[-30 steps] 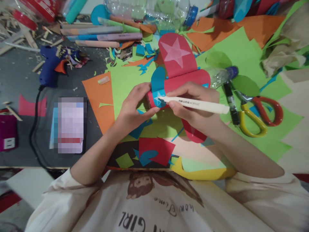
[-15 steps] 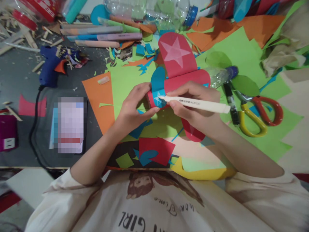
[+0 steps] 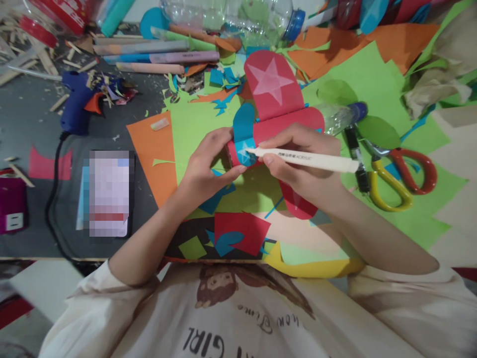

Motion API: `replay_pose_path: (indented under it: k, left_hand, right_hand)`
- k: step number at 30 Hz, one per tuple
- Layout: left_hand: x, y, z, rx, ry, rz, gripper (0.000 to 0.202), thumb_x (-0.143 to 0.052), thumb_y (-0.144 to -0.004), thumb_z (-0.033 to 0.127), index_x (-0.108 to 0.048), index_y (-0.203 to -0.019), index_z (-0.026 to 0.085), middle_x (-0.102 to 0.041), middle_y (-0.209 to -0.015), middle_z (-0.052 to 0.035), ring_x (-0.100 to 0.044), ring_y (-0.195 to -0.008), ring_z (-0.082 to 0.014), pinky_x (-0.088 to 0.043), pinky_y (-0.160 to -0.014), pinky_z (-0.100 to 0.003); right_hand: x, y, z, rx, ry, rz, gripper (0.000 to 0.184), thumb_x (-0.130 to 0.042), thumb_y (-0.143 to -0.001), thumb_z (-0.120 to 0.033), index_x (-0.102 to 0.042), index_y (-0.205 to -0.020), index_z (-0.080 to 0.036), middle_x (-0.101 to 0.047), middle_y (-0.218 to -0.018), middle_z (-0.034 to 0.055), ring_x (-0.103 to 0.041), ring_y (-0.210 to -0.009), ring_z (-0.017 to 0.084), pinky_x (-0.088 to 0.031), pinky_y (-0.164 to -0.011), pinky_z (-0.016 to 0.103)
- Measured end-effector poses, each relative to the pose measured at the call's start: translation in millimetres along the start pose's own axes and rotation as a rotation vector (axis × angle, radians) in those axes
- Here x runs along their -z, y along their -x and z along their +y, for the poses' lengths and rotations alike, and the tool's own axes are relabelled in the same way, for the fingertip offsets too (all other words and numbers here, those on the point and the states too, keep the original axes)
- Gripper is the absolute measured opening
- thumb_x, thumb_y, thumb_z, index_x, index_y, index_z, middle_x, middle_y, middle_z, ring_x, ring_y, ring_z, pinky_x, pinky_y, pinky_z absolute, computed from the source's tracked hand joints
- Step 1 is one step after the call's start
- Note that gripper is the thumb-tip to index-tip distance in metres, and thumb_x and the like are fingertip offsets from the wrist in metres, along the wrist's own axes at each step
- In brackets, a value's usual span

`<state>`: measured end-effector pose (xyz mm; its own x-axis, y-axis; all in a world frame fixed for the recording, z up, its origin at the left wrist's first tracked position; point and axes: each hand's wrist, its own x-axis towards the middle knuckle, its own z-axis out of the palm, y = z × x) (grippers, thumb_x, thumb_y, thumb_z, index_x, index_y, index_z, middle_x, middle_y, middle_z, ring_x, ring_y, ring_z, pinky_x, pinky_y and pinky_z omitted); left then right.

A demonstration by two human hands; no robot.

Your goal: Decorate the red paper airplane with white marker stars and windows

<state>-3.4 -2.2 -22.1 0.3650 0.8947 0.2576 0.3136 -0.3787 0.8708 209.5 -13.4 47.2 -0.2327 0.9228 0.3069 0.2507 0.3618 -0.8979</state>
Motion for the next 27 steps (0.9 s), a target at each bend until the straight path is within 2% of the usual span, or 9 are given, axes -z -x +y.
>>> replay_pose_path:
  k: [8,12,17,24,27]
  left_hand:
    - [0.2,-1.6,0.9,-0.017,-0.014,-0.002,0.052,-0.073,-0.088,0.043,-0.058,-0.136,0.030,-0.060,-0.141,-0.0098,-0.057,-0.135,-0.0295,-0.049,-0.115,-0.046]
    - [0.8,-2.1,2.0,-0.016,-0.032,-0.007,0.052,-0.073,-0.088,0.042,-0.058,-0.136,0.029,-0.061,-0.141,-0.0095,-0.057,-0.134,-0.0286,-0.049,-0.115,-0.045]
    - [0.9,-0.7,1.6,-0.008,-0.028,-0.003,0.053,-0.074,-0.088,0.042,-0.058,-0.137,0.030,-0.060,-0.141,-0.0097,-0.057,-0.135,-0.0289,-0.049,-0.115,-0.045]
    - [0.8,-1.3,-0.6,-0.028,-0.033,-0.006,0.053,-0.073,-0.088,0.042,-0.057,-0.138,0.032,-0.060,-0.142,-0.0085,-0.057,-0.135,-0.0289,-0.050,-0.115,-0.045]
    - [1.2,-1.4,0.4,-0.033,-0.025,-0.005,0.052,-0.073,-0.088,0.041,-0.058,-0.137,0.031,-0.061,-0.142,-0.0092,-0.057,-0.135,-0.0289,-0.049,-0.116,-0.046]
  right_hand:
    - [1.9,0.1,0.6,0.005,0.050,-0.079,0.014,-0.068,-0.087,-0.024,-0.062,-0.074,-0.023,-0.065,-0.059,-0.0047,-0.052,-0.049,0.008,-0.041,-0.045,0.022]
    - [0.9,1.2,0.4,-0.052,0.072,-0.027,0.015,-0.066,-0.089,-0.031,-0.062,-0.075,-0.025,-0.068,-0.063,-0.0031,-0.057,-0.052,0.011,-0.045,-0.047,0.025]
    - [0.2,1.3,1.0,-0.023,0.062,-0.003,0.010,-0.068,-0.087,-0.027,-0.064,-0.078,-0.025,-0.068,-0.063,-0.0035,-0.058,-0.053,0.011,-0.046,-0.047,0.025]
    - [1.1,0.2,1.9,0.022,0.043,-0.065,0.016,-0.068,-0.088,-0.025,-0.061,-0.074,-0.023,-0.066,-0.061,-0.0043,-0.053,-0.050,0.009,-0.042,-0.046,0.023]
    - [2.0,0.4,2.0,0.003,0.036,-0.052,0.017,-0.070,-0.088,-0.028,-0.062,-0.073,-0.025,-0.067,-0.062,-0.0044,-0.057,-0.051,0.010,-0.044,-0.046,0.025]
